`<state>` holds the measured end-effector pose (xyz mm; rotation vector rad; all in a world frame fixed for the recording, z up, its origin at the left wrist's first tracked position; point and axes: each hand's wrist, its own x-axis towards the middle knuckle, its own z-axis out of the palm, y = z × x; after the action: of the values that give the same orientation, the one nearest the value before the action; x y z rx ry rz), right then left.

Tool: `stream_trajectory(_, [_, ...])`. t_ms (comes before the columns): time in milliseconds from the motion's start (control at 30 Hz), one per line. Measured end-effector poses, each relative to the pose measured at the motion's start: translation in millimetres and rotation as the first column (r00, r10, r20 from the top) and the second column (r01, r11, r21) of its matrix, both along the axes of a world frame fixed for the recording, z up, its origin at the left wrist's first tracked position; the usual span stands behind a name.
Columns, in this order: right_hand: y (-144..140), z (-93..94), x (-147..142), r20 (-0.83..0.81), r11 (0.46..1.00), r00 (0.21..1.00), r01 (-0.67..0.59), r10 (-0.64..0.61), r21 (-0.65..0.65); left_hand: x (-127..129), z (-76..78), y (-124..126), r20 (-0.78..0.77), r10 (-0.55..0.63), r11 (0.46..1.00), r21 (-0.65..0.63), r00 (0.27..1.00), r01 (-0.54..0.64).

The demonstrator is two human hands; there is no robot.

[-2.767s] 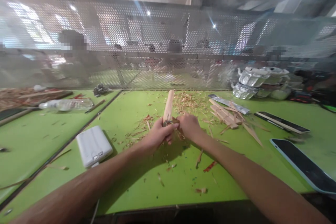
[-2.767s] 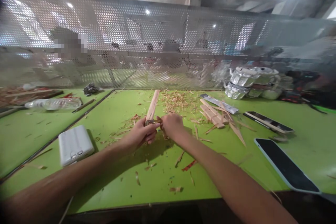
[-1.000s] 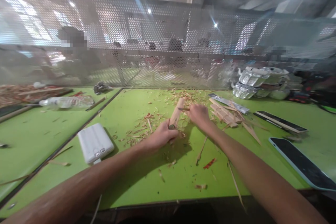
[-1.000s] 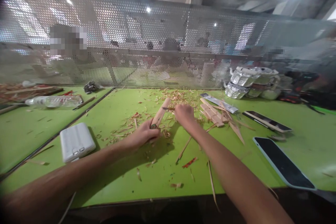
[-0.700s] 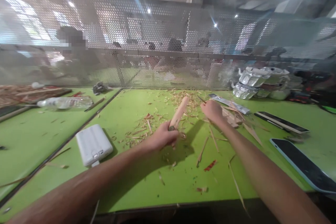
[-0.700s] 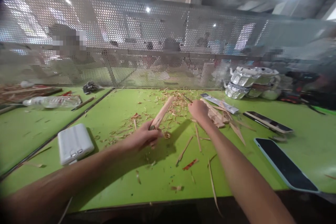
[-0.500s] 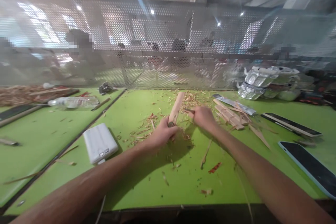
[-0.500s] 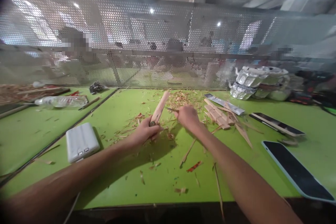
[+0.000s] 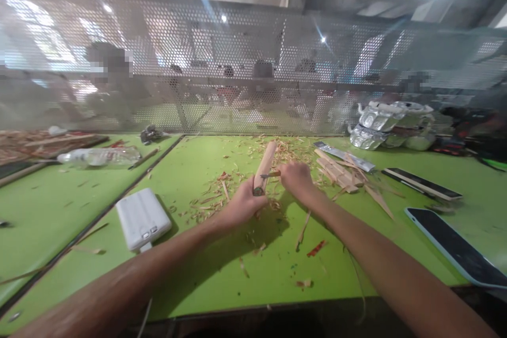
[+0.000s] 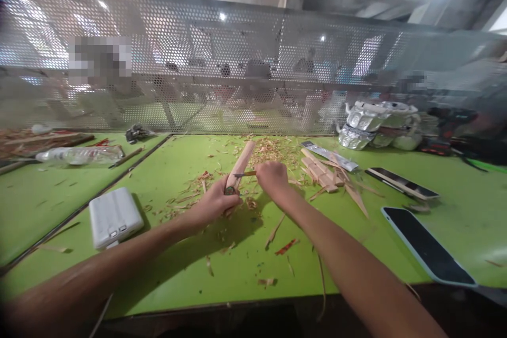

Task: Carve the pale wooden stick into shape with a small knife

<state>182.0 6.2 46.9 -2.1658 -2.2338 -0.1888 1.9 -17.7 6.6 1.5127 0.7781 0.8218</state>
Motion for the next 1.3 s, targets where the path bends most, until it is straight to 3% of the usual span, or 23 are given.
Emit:
stream_trajectory(167, [6.7,-0.7,16.1,0.052,0.997,0.998,0.024,-0.028,0.077,0.1,1.7,-5.5,-0.016,-0.028,0.999,-0.035,0.999,0.027])
stream_trajectory(433, [22.2,-4.0,25.1,0.044,0.994,0.997,0.065,-0.069,0.086,-1.2,-2.1,1.9,-0.026,-0.048,0.995,-0.085,0.999,0.046])
stream_trajectory(733, [27.6,0.7,59.4,0.005,0.967,0.973,0.228,-0.230,0.117,3.5,-1.6,-6.7,-0.086,-0.097,0.986,-0.144,0.992,0.084])
stream_trajectory(967, [25.7,-3.5,44.8,-0.041,0.976,0.986,0.165,-0.161,0.140,-4.8,0.0,0.7,-0.057,0.010,0.997,-0.080,0.998,-0.015])
stream_trajectory(1167, [13.9,-6.2,21.7,0.021,0.994,0.999,-0.040,0.038,0.103,-4.4,-6.8,4.6,-0.032,0.025,0.997,-0.067,0.999,-0.027])
stream_trajectory(1300, [8.9,-14.9,0.5,0.052,0.994,0.995,-0.084,0.081,0.071,-0.7,-4.4,4.3,-0.039,0.109,0.994,-0.011,0.993,-0.110])
